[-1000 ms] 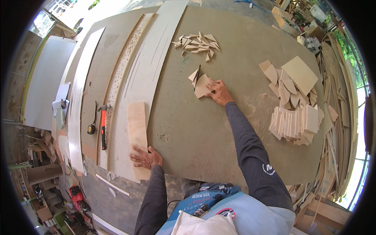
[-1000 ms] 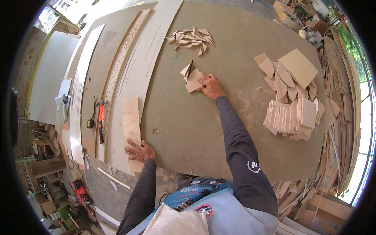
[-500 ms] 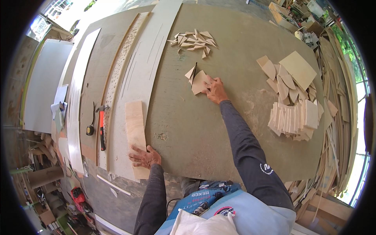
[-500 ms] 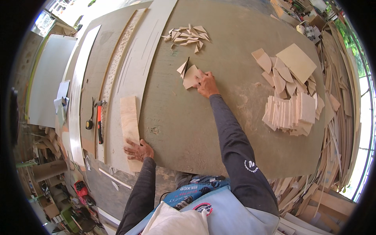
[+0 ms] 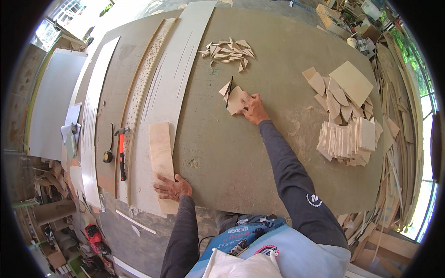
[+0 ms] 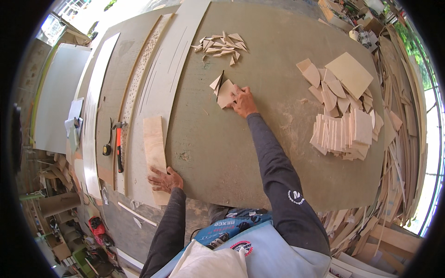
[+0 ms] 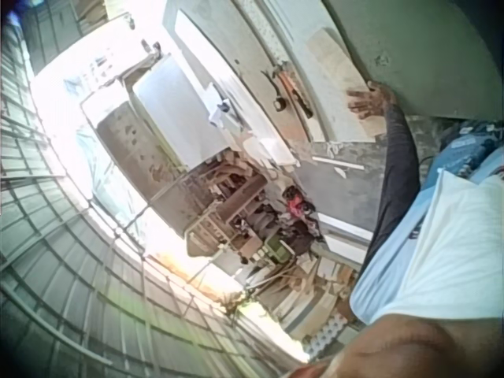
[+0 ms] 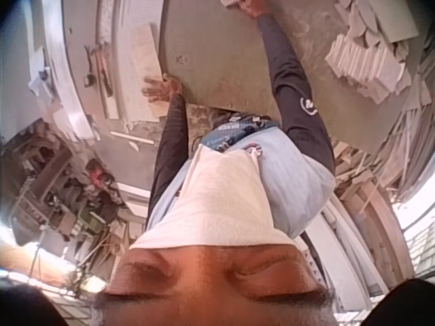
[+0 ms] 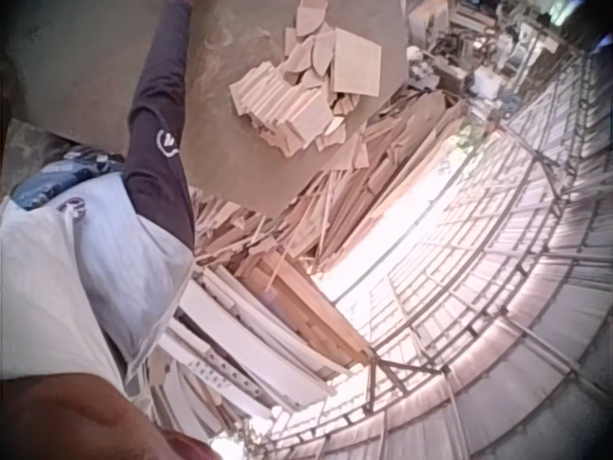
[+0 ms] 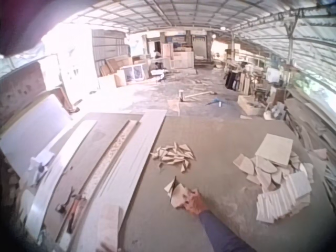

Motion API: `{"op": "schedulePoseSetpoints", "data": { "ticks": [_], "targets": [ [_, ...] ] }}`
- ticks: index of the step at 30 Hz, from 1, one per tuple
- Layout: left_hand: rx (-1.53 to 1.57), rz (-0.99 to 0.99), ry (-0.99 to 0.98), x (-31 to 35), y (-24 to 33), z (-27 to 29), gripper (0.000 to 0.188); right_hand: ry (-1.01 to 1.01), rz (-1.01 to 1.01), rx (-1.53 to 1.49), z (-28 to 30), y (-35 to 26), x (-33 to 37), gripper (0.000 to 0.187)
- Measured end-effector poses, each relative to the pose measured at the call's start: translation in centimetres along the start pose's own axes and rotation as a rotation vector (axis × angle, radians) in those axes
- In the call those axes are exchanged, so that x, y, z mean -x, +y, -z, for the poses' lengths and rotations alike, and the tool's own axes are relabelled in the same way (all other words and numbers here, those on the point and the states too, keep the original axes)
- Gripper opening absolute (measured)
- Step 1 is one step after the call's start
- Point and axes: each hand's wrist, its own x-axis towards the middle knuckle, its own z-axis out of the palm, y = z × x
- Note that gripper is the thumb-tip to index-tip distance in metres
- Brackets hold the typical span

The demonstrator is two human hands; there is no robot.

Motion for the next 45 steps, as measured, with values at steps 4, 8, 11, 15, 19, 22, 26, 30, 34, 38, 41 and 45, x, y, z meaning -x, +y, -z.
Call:
{"op": "schedulePoseSetpoints", "data": {
  "ticks": [4,8,11,15,19,22,26,30,34,38,41,45],
  "targets": [
    [-0.001,-0.002,-0.002,-0.1,0.2,-0.1,0.091,0.031,-0.014,-0.018,-0.7,0.3,0.2,0.053],
    [-0.017,-0.012,0.012,0.0,-0.2,-0.4,0.091,0.025,-0.040,-0.034,-0.6,-0.2,0.5,0.049],
    [-0.036,-0.002,0.005,-0.1,-0.3,-0.5,0.091,0.030,-0.054,-0.032,-0.3,-1.0,0.5,0.047],
    [-0.032,-0.006,0.002,-0.1,-0.2,-0.6,0.092,0.078,-0.068,0.044,-0.6,-1.1,0.6,0.049],
    [-0.031,0.007,-0.015,-0.1,-0.2,-0.3,0.092,0.045,-0.081,0.013,-0.7,-1.5,0.5,0.052],
    [-0.037,-0.003,-0.003,-0.1,-0.1,-0.3,0.092,0.058,-0.083,-0.009,-0.9,-1.0,0.5,0.054],
    [-0.040,0.004,-0.020,-0.1,0.1,0.0,0.092,0.052,-0.072,-0.088,-0.7,-0.9,0.8,0.055],
    [-0.030,0.007,-0.019,0.0,0.2,0.1,0.093,0.052,-0.060,-0.121,-0.8,-0.7,0.8,0.053],
    [-0.031,0.008,-0.007,-0.1,-0.3,-0.3,0.093,0.052,-0.054,-0.060,-0.7,-1.3,0.9,0.052],
    [-0.036,-0.005,0.008,-0.1,-0.2,-0.6,0.092,0.104,-0.066,-0.023,-1.1,-1.1,0.9,0.050],
    [-0.068,0.005,0.010,-0.1,-0.2,-0.7,0.090,0.040,-0.104,-0.045,-0.3,-1.9,0.8,0.052],
    [-0.069,-0.001,0.025,-0.3,-0.6,-1.2,0.090,0.017,-0.127,-0.052,0.1,-2.2,0.7,0.053]
  ]
}}
